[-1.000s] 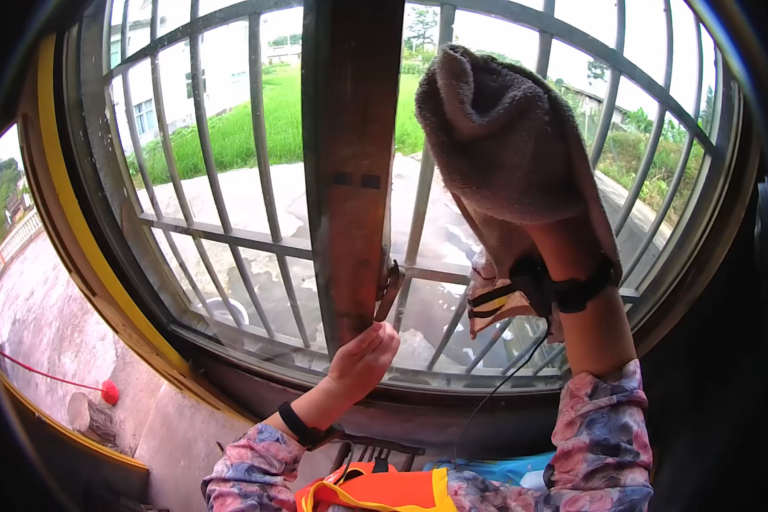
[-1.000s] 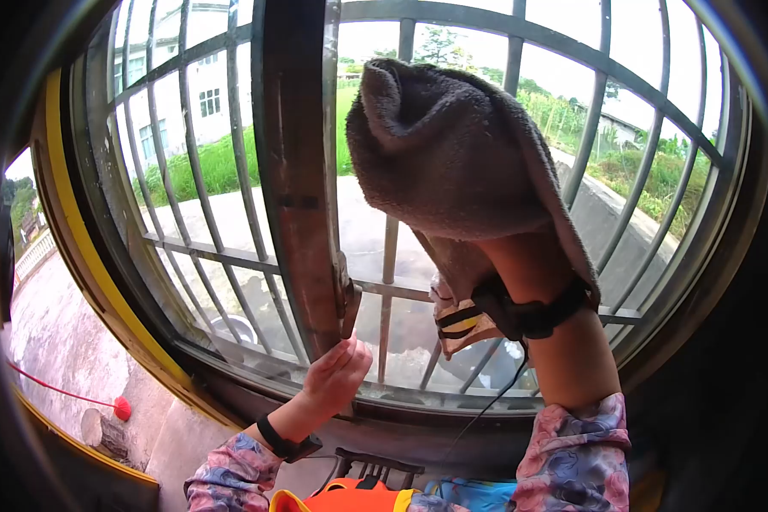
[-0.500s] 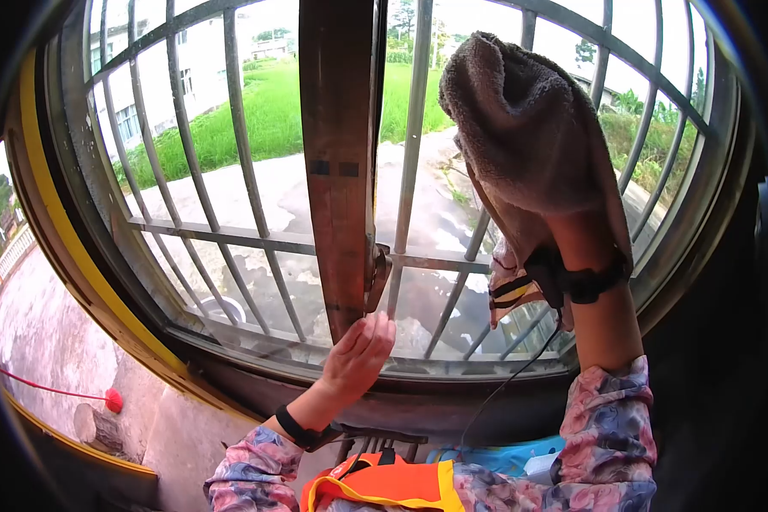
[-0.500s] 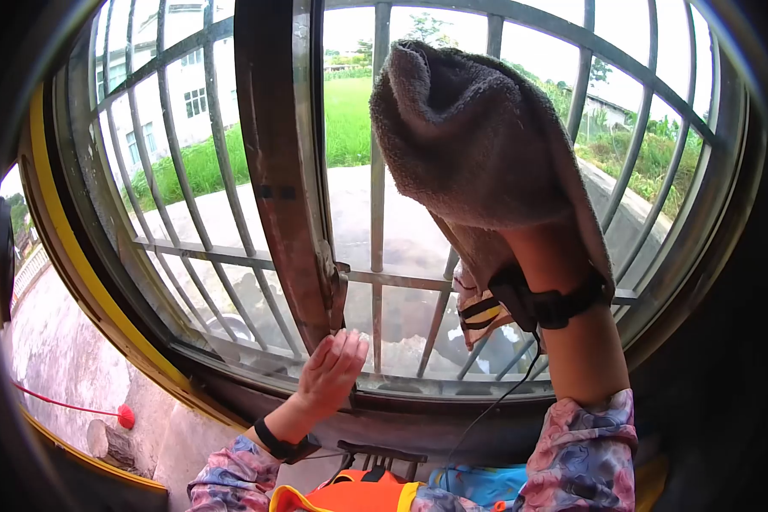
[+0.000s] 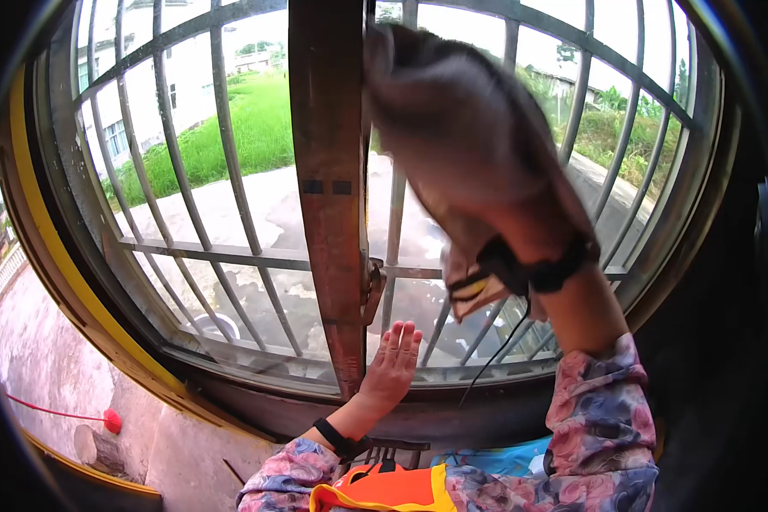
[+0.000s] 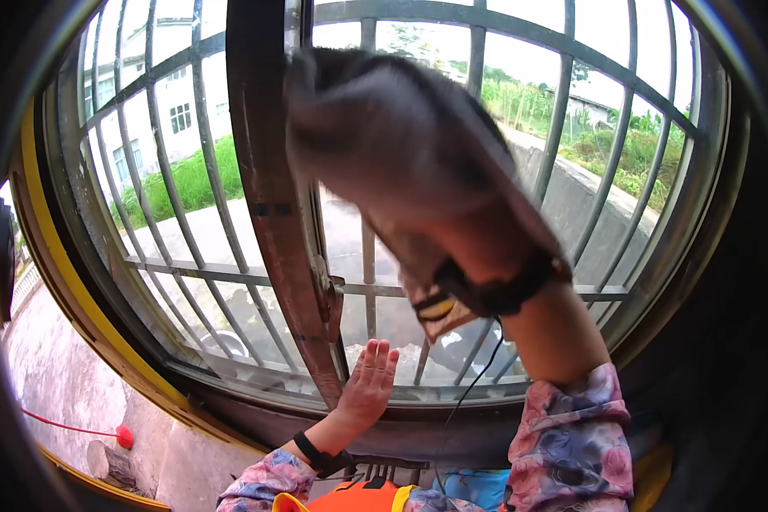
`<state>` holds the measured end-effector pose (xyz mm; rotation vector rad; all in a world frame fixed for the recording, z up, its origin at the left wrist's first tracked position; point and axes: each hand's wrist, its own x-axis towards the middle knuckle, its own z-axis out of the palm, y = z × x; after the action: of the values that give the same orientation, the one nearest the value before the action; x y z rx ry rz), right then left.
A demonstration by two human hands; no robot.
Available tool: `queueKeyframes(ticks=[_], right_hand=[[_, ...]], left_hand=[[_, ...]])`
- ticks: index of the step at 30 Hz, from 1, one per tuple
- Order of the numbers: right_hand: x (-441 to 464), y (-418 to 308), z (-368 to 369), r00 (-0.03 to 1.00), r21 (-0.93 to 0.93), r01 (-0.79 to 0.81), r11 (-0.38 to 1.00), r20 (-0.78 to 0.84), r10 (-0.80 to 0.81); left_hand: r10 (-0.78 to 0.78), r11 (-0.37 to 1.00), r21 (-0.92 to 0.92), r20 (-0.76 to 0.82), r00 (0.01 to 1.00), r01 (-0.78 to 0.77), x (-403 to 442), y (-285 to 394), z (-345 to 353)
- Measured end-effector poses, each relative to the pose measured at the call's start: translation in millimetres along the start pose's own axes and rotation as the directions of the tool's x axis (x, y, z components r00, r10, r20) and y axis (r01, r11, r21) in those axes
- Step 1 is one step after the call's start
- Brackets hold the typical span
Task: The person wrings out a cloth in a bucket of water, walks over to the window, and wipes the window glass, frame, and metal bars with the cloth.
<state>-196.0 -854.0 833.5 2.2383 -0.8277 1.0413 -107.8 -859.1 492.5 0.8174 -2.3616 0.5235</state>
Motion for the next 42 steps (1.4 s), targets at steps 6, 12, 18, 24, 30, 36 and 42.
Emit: queueKeyframes(ticks=[6, 12, 18, 24, 30, 36, 42], right_hand=[[-105.4, -17.2, 44.0, 0.878, -0.187, 0.156, 0.97, 0.476, -0.049], [-111.9, -0.1, 58.6, 0.925, 0.101, -0.034, 0.994, 0.38, -0.007], [-27.5, 4.5, 2.3, 0.987, 0.091, 0.021, 0.996, 0.156, -0.035], [82.3, 31.7, -50.4, 0.943, -0.331, 0.139, 0.933, -0.245, -0.227], [125.1, 54.2, -78.3, 0.908, 0.035, 0.173, 0.984, -0.392, -0.146], [164.1, 83.5, -102.5, 0.649, -0.654, 0.449, 0.609, -0.23, -0.725], [117.2, 64.3, -119.7, 0.858, -0.715, 0.046, 0.698, -0.33, -0.394]], left_hand=[[0.003, 0.999, -0.037, 0.027, 1.0, -0.002, -2.1, -3.3, -6.8], [0.022, 0.999, -0.034, 0.023, 0.999, -0.022, -1.0, -5.1, -9.5], [0.028, 0.999, -0.032, 0.025, 0.999, -0.027, -1.8, -4.9, -9.2], [0.021, 0.997, -0.074, 0.02, 1.0, -0.019, -4.2, -7.1, -3.7], [0.02, 0.994, -0.106, 0.03, 0.999, -0.016, -5.5, -8.2, -2.3], [-0.016, 0.997, -0.08, 0.006, 1.0, 0.017, -8.7, -2.2, -4.6], [-0.029, 0.98, -0.198, -0.01, 1.0, 0.027, -6.5, -4.3, -11.8]])
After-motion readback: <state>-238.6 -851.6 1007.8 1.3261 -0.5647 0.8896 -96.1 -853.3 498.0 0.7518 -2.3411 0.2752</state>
